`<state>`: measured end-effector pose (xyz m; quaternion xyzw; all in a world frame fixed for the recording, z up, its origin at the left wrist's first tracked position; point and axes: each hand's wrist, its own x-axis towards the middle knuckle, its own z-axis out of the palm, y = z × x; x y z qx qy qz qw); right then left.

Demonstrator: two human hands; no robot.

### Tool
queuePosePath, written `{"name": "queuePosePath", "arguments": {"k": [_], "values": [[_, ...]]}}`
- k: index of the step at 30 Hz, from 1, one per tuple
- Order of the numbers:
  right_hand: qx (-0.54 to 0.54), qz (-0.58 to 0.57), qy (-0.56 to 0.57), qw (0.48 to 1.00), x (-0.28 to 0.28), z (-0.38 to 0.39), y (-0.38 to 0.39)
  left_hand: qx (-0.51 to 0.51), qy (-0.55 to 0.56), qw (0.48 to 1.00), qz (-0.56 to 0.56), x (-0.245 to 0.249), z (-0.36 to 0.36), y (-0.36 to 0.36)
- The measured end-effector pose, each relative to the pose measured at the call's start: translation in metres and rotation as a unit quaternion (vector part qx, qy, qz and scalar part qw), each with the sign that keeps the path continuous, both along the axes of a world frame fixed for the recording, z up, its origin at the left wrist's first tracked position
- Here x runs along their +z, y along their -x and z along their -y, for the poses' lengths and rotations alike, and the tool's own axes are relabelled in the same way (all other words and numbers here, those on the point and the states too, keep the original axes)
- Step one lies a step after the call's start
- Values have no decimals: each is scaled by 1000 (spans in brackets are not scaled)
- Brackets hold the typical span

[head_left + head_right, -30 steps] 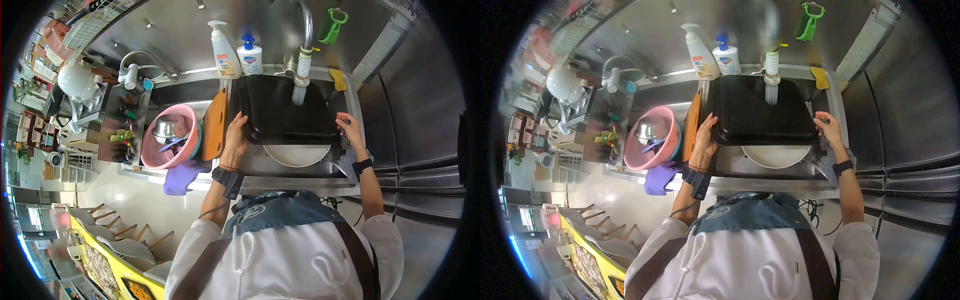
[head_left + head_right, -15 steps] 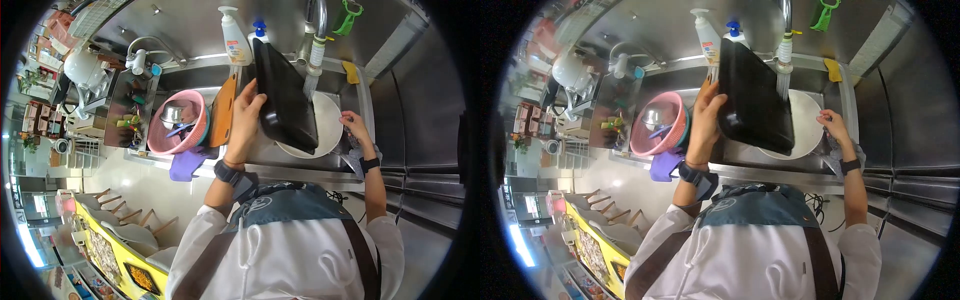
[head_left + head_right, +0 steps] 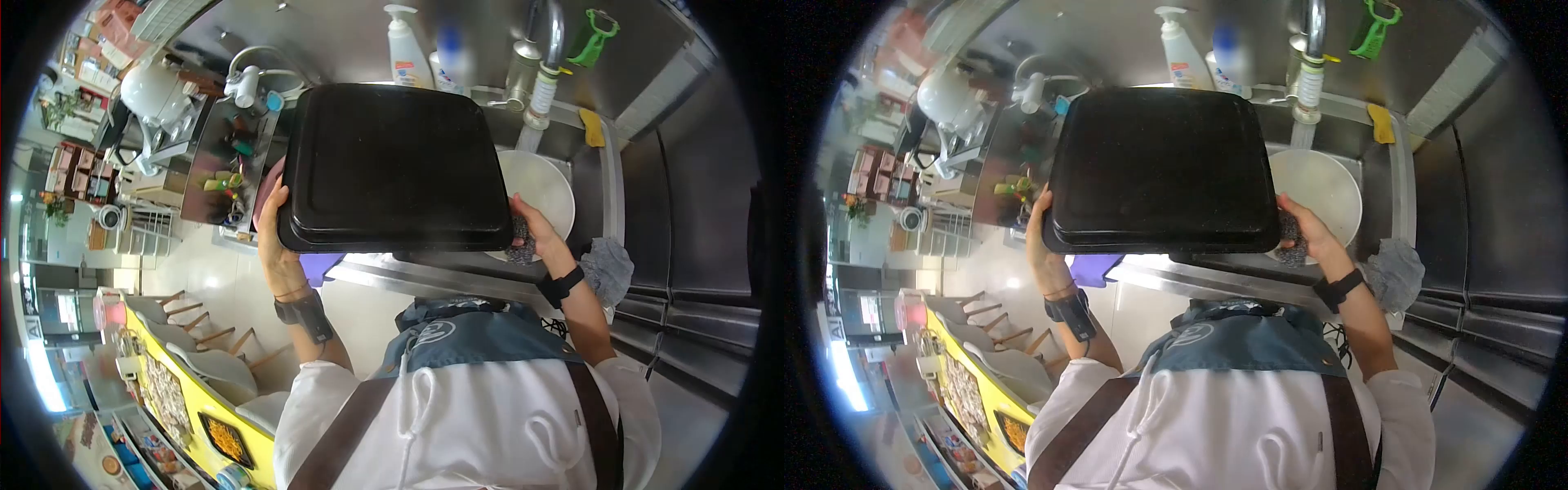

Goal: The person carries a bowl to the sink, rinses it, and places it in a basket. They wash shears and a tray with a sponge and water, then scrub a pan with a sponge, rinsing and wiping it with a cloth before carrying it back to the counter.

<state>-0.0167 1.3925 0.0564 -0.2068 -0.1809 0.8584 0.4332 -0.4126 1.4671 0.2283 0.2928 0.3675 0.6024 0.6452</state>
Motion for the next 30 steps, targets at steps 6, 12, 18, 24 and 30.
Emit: {"name": "queuePosePath", "arguments": {"k": [6,12,18,24,30], "values": [[-150,226,-19,962,119,-12,59,-32,49,997,-49,-58,3,36],[-145,255,-83,953,168,-40,97,-122,83,983,-109,-161,-28,22],[-129,330,-93,931,129,-65,145,-120,83,947,-286,-151,12,-4],[-133,365,-54,920,72,-73,184,-68,32,939,-334,-198,8,-8],[-91,431,-103,892,64,-41,134,-54,48,925,-374,-211,12,-3]]}}
